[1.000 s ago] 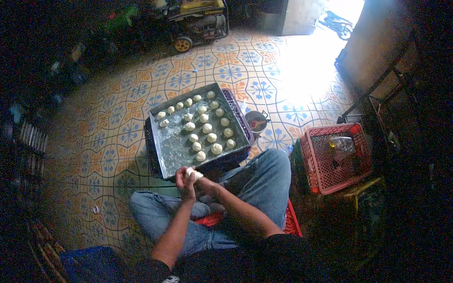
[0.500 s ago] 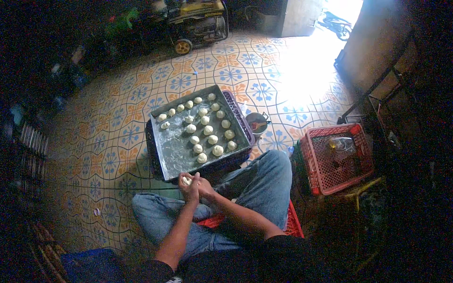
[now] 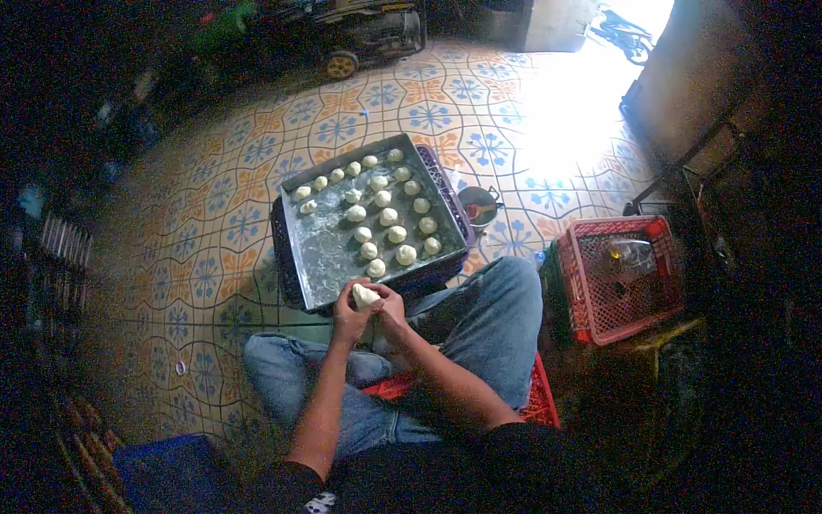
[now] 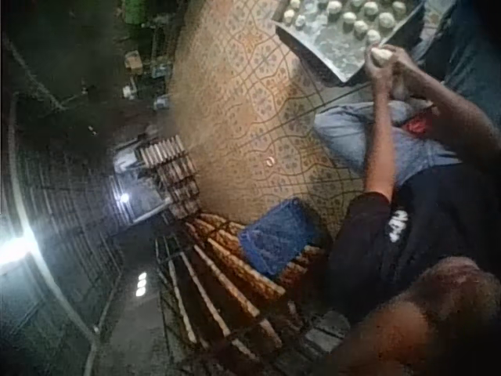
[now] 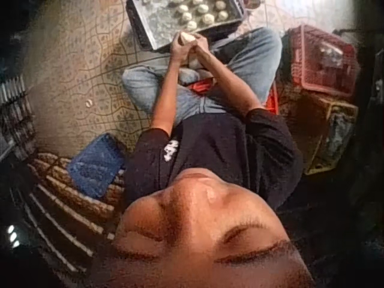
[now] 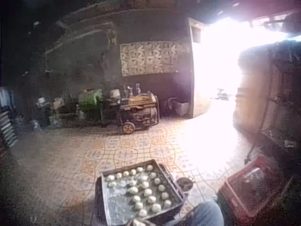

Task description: The person picks up small pieces of dough from a metal tray, rolls them between their palms to form rounds, and places them back onto the tray in organized rows.

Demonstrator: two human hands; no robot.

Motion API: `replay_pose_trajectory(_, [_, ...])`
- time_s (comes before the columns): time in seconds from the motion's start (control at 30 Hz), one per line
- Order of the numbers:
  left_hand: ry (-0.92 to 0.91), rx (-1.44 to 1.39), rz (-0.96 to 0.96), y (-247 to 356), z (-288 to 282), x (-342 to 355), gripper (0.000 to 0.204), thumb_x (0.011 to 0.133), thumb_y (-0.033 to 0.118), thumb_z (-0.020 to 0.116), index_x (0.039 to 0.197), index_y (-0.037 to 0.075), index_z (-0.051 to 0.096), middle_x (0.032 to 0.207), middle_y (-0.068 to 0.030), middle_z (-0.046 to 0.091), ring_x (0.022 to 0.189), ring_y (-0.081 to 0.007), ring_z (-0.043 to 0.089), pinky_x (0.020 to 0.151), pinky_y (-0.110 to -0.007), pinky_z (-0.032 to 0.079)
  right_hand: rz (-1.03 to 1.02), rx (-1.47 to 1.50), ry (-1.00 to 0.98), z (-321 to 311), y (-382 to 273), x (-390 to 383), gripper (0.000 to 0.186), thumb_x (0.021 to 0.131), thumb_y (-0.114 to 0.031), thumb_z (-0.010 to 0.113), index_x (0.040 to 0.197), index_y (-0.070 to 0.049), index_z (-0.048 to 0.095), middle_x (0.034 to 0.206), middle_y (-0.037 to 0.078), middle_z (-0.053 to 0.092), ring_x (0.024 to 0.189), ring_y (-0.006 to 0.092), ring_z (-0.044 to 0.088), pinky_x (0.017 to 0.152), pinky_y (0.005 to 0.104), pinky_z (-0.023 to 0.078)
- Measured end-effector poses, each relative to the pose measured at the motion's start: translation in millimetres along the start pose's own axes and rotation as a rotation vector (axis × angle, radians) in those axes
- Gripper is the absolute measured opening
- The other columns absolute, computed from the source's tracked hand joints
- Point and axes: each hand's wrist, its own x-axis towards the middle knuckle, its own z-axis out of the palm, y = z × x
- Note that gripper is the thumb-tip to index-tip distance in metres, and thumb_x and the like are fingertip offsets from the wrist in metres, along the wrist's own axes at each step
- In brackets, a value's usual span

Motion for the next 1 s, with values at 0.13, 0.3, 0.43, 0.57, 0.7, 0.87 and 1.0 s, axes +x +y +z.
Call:
replay_pose_trajectory(0.13, [-0.026, -0.233, -0.171, -3.5, -4.9, 0.4, 0.055, 0.078, 0.014, 0.087, 0.126, 0.004, 0.063, 0.113, -0.0053, 0.068, 0.1, -0.0131, 0.064, 0.088, -0.029, 0.053, 0.076, -0.018, 0.081, 1.6, -5.4, 3.2, 0.039, 0.083, -0.014, 0.076, 0.118, 0.001, 0.068, 0.109, 0.008, 0.071, 0.096, 0.0184, 0.069, 0.087, 0.0321, 0.055])
replay_pose_trajectory(0.3, [-0.041, -0.181, -0.289, -10.4, -6.1, 1.7, 0.052, 0.082, 0.013, 0.085, 0.127, 0.002, 0.063, 0.113, -0.0042, 0.069, 0.101, -0.0125, 0.065, 0.091, -0.028, 0.052, 0.131, 0.01, 0.193, -0.2, -9.9, 6.8, 0.032, 0.082, -0.004, 0.07, 0.114, -0.002, 0.07, 0.102, 0.007, 0.072, 0.085, 0.0155, 0.068, 0.076, 0.0304, 0.056])
replay_pose_trajectory(0.43, [-0.091, -0.42, -0.353, -22.4, -6.3, -1.5, 0.043, 0.087, 0.015, 0.08, 0.125, -0.001, 0.064, 0.111, -0.0041, 0.07, 0.097, -0.0113, 0.066, 0.086, -0.027, 0.054, -0.006, -0.215, 0.227, -19.8, -4.0, 13.6, 0.028, 0.082, 0.003, 0.064, 0.109, -0.004, 0.07, 0.094, 0.006, 0.071, 0.078, 0.015, 0.068, 0.066, 0.029, 0.056])
replay_pose_trajectory(0.57, [-0.055, -0.261, -0.421, -37.9, -17.0, 2.9, 0.042, 0.089, 0.018, 0.078, 0.125, 0.0, 0.065, 0.109, -0.002, 0.07, 0.097, -0.0113, 0.065, 0.08, -0.024, 0.053, -0.012, -0.189, 0.245, -4.0, -9.6, 10.8, 0.022, 0.079, 0.004, 0.069, 0.1, -0.002, 0.07, 0.091, 0.006, 0.07, 0.075, 0.0138, 0.066, 0.063, 0.0286, 0.055])
replay_pose_trajectory(0.7, [0.035, -0.096, -0.324, -36.0, -18.3, 5.5, 0.036, 0.088, 0.015, 0.079, 0.119, -0.002, 0.07, 0.098, -0.0048, 0.074, 0.078, -0.0098, 0.066, 0.069, -0.024, 0.053, -0.094, -0.321, 0.435, -4.7, -19.9, 10.9, 0.015, 0.079, 0.002, 0.072, 0.093, -0.003, 0.069, 0.084, 0.004, 0.069, 0.072, 0.0118, 0.065, 0.064, 0.0271, 0.053])
replay_pose_trajectory(0.87, [0.08, 0.42, -0.065, 0.5, -15.2, -1.6, 0.027, 0.084, 0.012, 0.08, 0.108, 0.001, 0.075, 0.087, -0.0067, 0.074, 0.076, -0.0116, 0.067, 0.069, -0.028, 0.054, -0.223, -1.006, 0.459, -21.9, -33.6, 13.2, 0.019, 0.075, -0.006, 0.072, 0.093, -0.013, 0.073, 0.079, -0.002, 0.069, 0.072, 0.0141, 0.067, 0.064, 0.0314, 0.049])
replay_pose_trajectory(1.0, [0.134, 0.577, 0.212, 22.3, -22.3, -6.6, 0.02, 0.081, 0.015, 0.08, 0.095, 0.002, 0.075, 0.087, -0.0144, 0.075, 0.076, -0.02, 0.072, 0.068, -0.033, 0.056, -0.038, -1.321, -0.034, -9.9, -31.7, 5.7, 0.051, 0.073, -0.018, 0.078, 0.123, -0.02, 0.068, 0.084, 0.001, 0.07, 0.082, 0.0197, 0.069, 0.078, 0.0341, 0.05])
